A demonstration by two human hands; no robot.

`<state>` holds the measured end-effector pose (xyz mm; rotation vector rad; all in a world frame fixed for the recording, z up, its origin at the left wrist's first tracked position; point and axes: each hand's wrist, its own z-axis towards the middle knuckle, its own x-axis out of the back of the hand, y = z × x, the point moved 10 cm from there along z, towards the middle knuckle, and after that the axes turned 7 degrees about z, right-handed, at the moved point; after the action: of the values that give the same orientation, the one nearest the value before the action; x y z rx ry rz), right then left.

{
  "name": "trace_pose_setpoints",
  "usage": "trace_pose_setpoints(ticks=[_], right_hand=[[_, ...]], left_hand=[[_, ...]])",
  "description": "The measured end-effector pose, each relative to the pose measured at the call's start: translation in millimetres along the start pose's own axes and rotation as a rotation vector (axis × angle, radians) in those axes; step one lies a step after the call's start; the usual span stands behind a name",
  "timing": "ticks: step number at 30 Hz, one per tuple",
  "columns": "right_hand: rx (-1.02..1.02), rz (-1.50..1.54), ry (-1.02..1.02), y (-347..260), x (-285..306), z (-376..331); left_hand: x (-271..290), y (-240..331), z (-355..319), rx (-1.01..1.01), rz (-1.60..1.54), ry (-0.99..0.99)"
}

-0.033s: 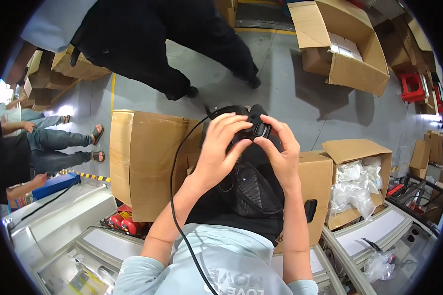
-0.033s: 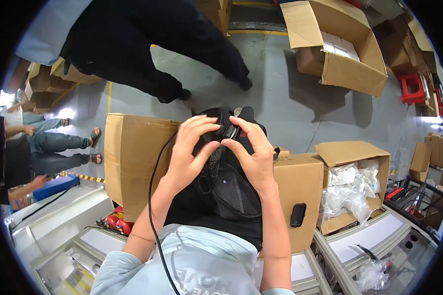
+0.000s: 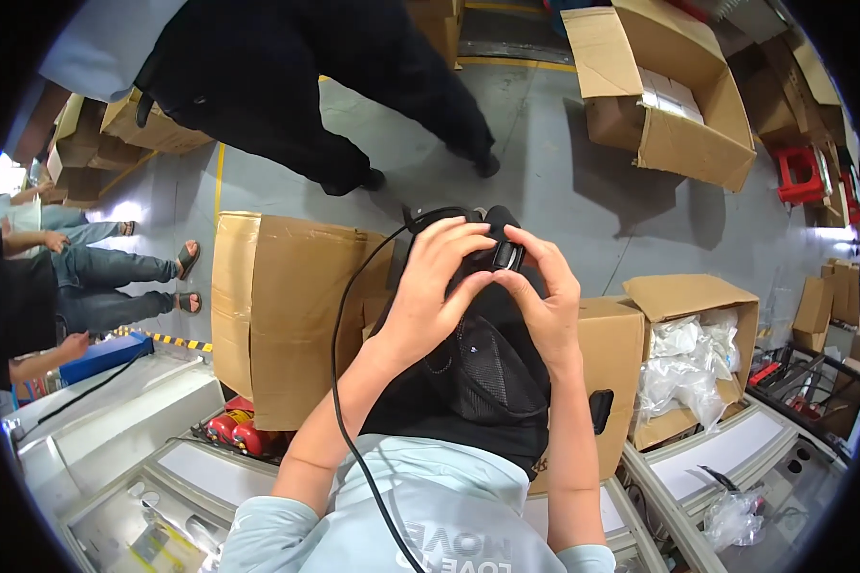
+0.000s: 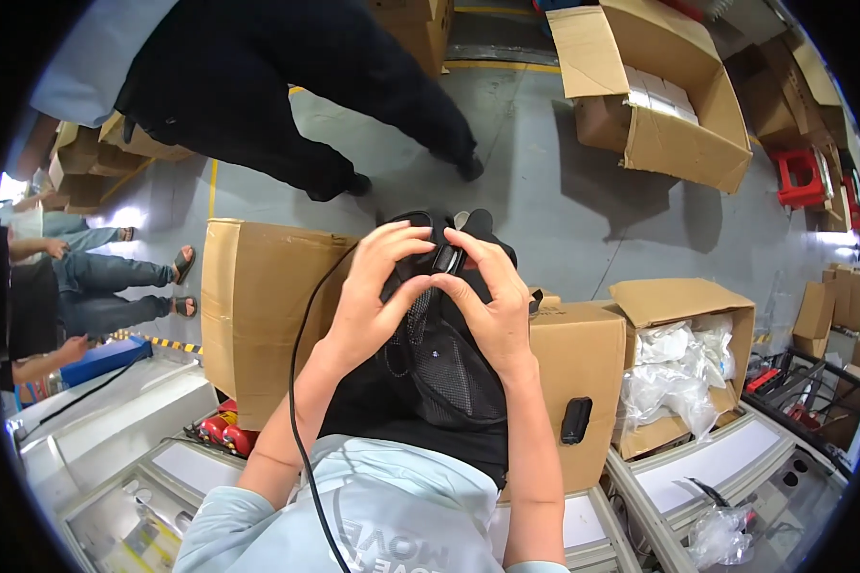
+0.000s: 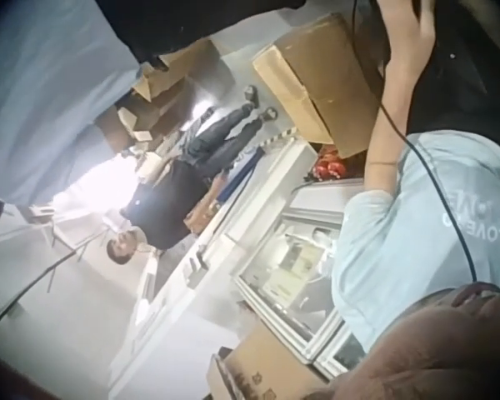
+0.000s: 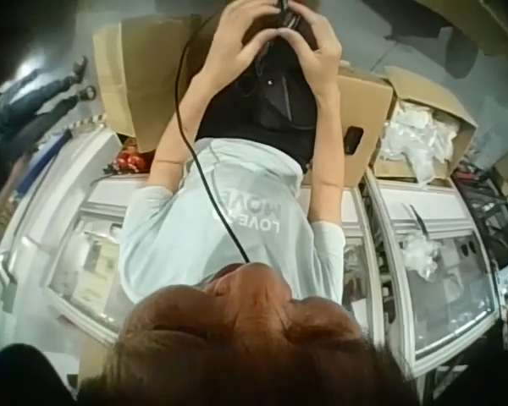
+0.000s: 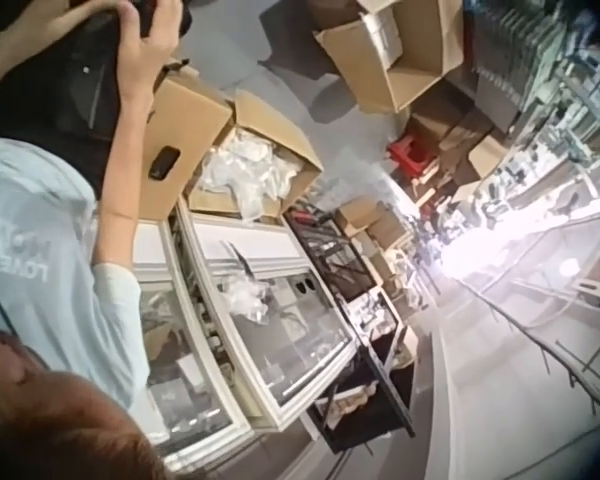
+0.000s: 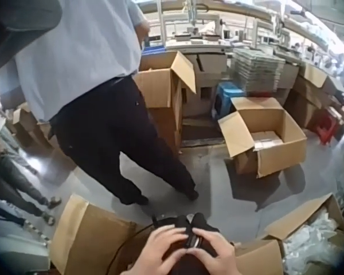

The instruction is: Inspecting and adjusting a black mesh product at a production station.

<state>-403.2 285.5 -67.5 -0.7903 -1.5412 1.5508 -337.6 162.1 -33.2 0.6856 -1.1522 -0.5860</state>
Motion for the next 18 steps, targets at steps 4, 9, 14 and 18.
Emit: trace_pose_setpoints(ticks=[4, 9, 14, 18], right_hand=[[0.027, 0.134, -0.070, 0.8, -7.0, -5.4], [0.005, 0.128, -0.104, 7.3, -11.6, -8.8], [-0.050, 0.351, -0.128, 8.9, -21.1, -10.4], [-0.080, 0.274, -0.178, 16.9, -25.4, -10.1]], left_hand=[[-13.2, -9.6, -0.8, 0.079, -0.122, -0.096], [-7.3, -5.6, -1.6, 0.036, -0.077, -0.153], [-5.3, -18.8, -8.0, 0.216, -0.256, -0.198], [-6.6, -24.3, -9.1, 0.302, -0.347, -0.292]])
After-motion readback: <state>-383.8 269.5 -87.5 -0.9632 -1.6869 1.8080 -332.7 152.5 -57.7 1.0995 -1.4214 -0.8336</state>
